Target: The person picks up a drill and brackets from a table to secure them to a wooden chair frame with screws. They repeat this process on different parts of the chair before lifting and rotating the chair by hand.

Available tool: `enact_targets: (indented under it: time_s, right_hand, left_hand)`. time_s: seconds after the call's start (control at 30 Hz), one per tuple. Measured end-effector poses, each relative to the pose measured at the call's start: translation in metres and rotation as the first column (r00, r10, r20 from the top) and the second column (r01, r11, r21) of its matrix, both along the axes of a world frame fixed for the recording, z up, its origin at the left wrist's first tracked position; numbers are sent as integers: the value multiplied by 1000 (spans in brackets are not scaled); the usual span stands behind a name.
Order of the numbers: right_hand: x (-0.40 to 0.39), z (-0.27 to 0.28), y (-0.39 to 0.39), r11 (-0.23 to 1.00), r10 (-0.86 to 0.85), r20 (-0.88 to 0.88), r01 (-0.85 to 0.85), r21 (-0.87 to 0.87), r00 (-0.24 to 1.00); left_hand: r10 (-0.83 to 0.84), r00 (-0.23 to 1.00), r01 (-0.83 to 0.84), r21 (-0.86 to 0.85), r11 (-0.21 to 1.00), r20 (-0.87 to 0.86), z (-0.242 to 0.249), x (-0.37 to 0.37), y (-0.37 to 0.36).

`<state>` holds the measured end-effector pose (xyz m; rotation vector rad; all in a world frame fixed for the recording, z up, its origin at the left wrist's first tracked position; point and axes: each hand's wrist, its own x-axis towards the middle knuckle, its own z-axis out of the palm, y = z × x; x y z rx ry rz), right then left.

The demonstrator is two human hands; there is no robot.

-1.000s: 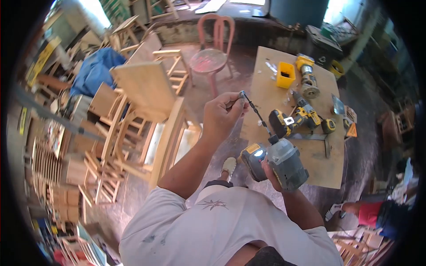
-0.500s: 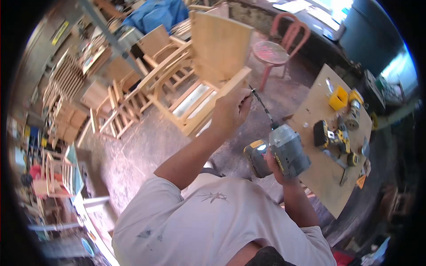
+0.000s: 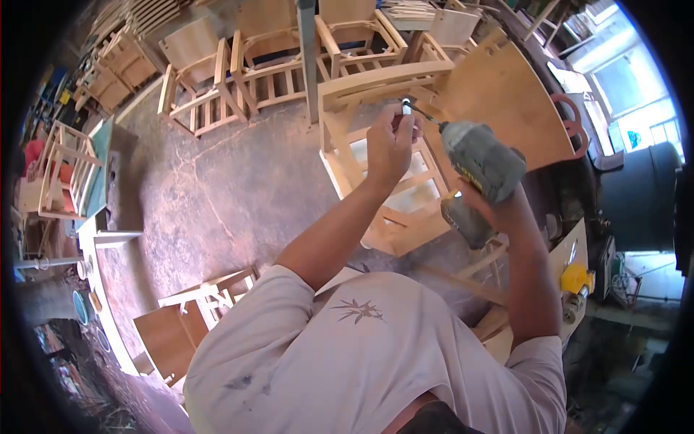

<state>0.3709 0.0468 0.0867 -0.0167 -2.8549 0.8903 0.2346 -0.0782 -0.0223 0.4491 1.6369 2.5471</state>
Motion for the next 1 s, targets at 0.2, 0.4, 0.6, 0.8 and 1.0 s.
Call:
enact_targets:
  time_s: [0.2,0.4,0.6,0.8,1.0]
  right_hand:
    - [-103,-40,30,981,-47,347,108,-158,937]
    - [-158,-77,52,985,25,554,73,-154,832]
    - [-188,-133,86,958,189,531,-36,-284,826]
    - [-207,-139,89,939,283,571,-100,-330,771]
    - [-210,-142,85,925,309,535,-118,-361,786]
  left_hand:
    - [124,973,-146,103,984,194,-77,-56,26]
    - [309,874,-366,89,926,376,-140,-75,57]
    - [457,772,-513,10,858,442,-174,-83,74]
    - [516,702,-591,-4,807,490,-180,-84,76]
    - [533,675,-607,-28,795,510,-187,-85,76]
